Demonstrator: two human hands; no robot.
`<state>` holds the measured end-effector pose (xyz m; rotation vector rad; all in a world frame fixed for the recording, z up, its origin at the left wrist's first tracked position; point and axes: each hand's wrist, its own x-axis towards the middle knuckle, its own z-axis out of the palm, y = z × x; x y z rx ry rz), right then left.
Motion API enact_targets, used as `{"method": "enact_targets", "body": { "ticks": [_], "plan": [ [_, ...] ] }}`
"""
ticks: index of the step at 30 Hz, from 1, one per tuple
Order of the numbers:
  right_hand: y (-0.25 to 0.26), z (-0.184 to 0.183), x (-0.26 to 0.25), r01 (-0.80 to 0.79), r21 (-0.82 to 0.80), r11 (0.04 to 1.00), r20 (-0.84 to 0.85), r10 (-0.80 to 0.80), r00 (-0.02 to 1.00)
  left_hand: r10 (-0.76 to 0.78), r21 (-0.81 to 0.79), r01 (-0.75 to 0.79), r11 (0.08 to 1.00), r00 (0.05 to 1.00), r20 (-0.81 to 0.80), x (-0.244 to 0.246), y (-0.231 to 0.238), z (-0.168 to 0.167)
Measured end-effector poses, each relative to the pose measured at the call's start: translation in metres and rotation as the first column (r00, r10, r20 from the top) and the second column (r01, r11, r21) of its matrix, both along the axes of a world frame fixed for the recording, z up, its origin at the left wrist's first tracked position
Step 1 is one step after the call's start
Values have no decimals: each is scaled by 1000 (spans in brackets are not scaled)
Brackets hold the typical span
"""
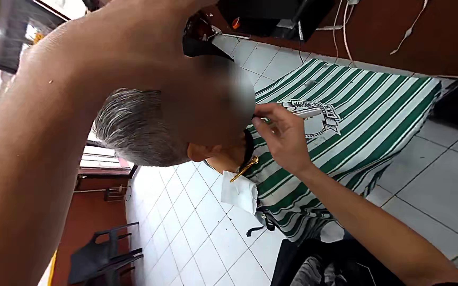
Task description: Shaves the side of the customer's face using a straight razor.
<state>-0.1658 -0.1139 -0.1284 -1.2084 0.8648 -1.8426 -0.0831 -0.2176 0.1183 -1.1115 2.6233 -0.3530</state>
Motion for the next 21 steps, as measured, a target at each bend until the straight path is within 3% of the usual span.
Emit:
{"method": "enact_targets", "body": {
  "ticks": [3, 7, 11, 21],
  "plan": [
    [2, 6, 6, 21, 19, 1000, -3, -21, 1000, 67, 84, -78, 993, 990, 122, 3, -9, 1],
    [5, 11, 17, 94, 10, 996, -19, -94, 995, 53, 94, -71, 993, 980, 190, 2, -12, -5],
    [4, 10, 21, 141, 13, 990, -30, -141, 990, 31, 160, -85, 983, 948, 317, -5, -45, -7],
    [-2, 8, 19, 205, -9, 979, -65, -205, 977, 41, 70, -78, 995, 905, 424, -9, -44, -9]
  ]
}}
